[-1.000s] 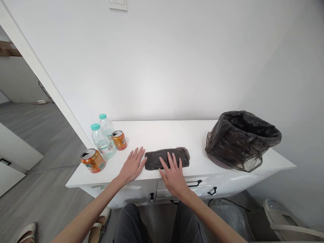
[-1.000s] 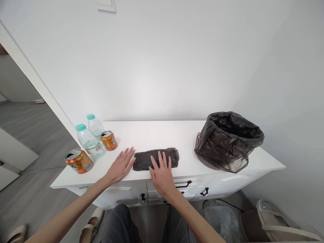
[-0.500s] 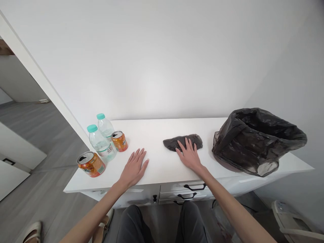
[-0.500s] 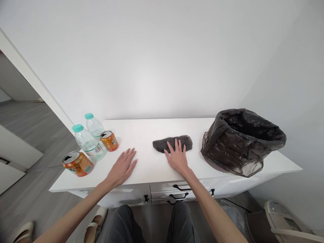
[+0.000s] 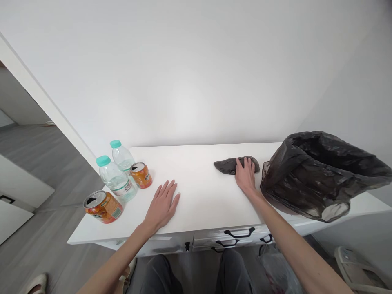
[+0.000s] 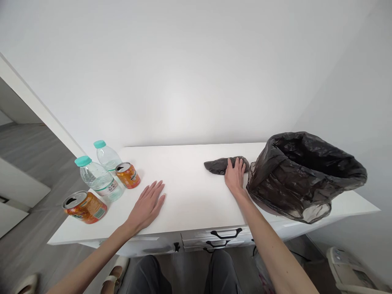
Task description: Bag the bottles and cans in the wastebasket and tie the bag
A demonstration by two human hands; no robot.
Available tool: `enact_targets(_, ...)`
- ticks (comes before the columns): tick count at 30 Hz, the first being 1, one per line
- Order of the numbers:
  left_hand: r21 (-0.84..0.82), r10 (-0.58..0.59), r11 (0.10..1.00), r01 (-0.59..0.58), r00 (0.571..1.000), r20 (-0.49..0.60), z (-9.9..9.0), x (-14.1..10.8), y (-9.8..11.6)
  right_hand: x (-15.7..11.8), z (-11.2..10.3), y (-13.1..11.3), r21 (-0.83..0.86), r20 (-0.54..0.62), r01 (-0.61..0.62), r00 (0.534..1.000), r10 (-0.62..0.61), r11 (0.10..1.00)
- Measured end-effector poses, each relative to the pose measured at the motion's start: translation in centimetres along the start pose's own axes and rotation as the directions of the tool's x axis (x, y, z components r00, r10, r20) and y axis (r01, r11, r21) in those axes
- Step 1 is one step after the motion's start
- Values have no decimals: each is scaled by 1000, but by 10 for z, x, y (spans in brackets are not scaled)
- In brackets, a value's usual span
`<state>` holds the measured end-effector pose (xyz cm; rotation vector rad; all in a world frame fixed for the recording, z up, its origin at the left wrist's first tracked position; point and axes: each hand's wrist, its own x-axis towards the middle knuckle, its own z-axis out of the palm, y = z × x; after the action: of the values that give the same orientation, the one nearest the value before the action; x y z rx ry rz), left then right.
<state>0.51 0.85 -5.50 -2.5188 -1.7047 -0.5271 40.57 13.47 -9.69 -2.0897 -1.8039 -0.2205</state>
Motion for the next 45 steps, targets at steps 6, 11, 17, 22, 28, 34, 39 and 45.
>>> enact_targets(6,-5,-10,1000,10,1000,-20,5,9,1,-32,-6,-26,80,124,57,990,-66,995)
enact_targets(11,-4,-11,1000,11,1000,-11,4,9,1,-40,-23,-39,74,232,-40,972,22,996)
enact_targets(17,9,-8,1000,8,1000,-10,3,5,2,-23,-21,-18,77,190,-170,970,153,982)
enact_targets(22,17,9,1000,-8,999,-41,6,3,4,-19,-13,-7,37,141,-163,978,156,986)
enact_targets(28,15,8,1000,-7,997,-71,2,-5,14,-25,-24,-14,-14,173,-60,983,61,998)
enact_targets(34,28,3,1000,-2,1000,-30,1,-13,22,-27,-16,-7,-42,165,-31,985,38,999)
enact_targets(39,40,10,999,-9,1000,-26,1,-14,21,-29,-10,-2,-42,169,-1,986,8,999)
enact_targets(45,76,11,997,-9,1000,-20,-4,-20,26,-32,-9,0,-6,165,-12,986,12,1000)
